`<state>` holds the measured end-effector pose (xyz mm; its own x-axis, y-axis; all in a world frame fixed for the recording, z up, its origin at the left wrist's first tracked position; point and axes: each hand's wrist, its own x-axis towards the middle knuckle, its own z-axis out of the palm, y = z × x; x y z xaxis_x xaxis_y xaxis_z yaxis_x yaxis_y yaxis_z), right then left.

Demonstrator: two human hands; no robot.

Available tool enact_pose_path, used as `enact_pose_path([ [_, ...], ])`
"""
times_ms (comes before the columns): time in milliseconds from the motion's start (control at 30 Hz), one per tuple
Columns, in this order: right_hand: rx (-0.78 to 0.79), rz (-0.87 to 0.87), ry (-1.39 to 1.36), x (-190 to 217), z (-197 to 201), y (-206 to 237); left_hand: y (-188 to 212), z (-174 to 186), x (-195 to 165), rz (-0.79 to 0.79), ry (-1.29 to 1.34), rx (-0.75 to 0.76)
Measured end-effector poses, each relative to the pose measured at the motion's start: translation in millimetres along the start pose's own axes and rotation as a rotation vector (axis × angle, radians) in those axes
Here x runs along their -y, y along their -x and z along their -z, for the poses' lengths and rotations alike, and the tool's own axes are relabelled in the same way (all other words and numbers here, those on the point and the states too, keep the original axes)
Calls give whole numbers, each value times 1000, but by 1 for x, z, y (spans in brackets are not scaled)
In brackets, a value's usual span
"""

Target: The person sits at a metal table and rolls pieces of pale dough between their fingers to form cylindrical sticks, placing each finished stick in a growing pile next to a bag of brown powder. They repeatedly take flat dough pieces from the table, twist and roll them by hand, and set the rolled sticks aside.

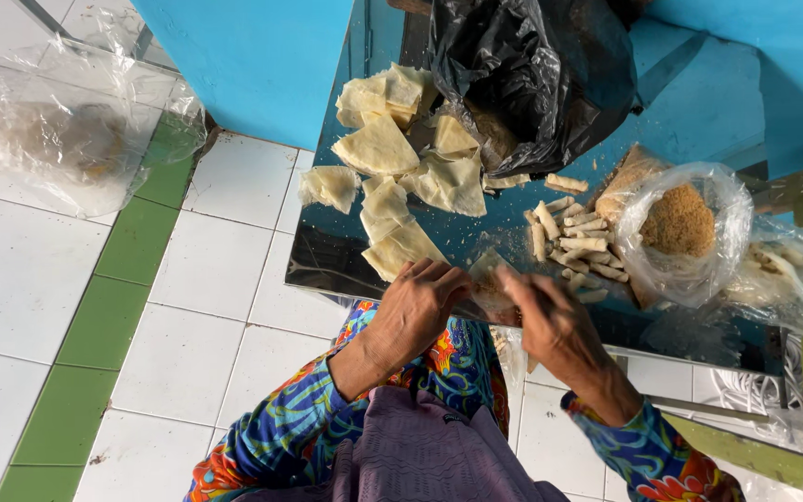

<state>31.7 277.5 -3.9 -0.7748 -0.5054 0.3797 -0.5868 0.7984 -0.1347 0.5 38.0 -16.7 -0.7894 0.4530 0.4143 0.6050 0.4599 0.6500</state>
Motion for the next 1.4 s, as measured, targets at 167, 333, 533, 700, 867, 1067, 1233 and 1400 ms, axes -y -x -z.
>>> enact_pose_path([
  [167,-45,-329,-206,3,8,-5,0,-5,-4,-17,-62,-16],
  [333,68,-412,-220,10,17,-21,5,-8,-10,-33,-28,-24],
  [533,103,-328,-227,20,31,-34,6,-12,-10,-80,34,6],
  [700,109,-329,-348,23,39,-39,6,-11,-4,-179,-39,31],
  [867,68,-329,-422,27,36,-34,-1,-10,4,-290,-105,60],
  [1067,181,-289,-291,24,25,-16,-10,-19,9,-457,-399,118],
  [1233,112,-95,-158,12,10,-16,-17,-29,7,-315,-406,67],
  [1400,275,-331,-533,-10,11,-42,-14,-30,3,-279,-270,16],
])
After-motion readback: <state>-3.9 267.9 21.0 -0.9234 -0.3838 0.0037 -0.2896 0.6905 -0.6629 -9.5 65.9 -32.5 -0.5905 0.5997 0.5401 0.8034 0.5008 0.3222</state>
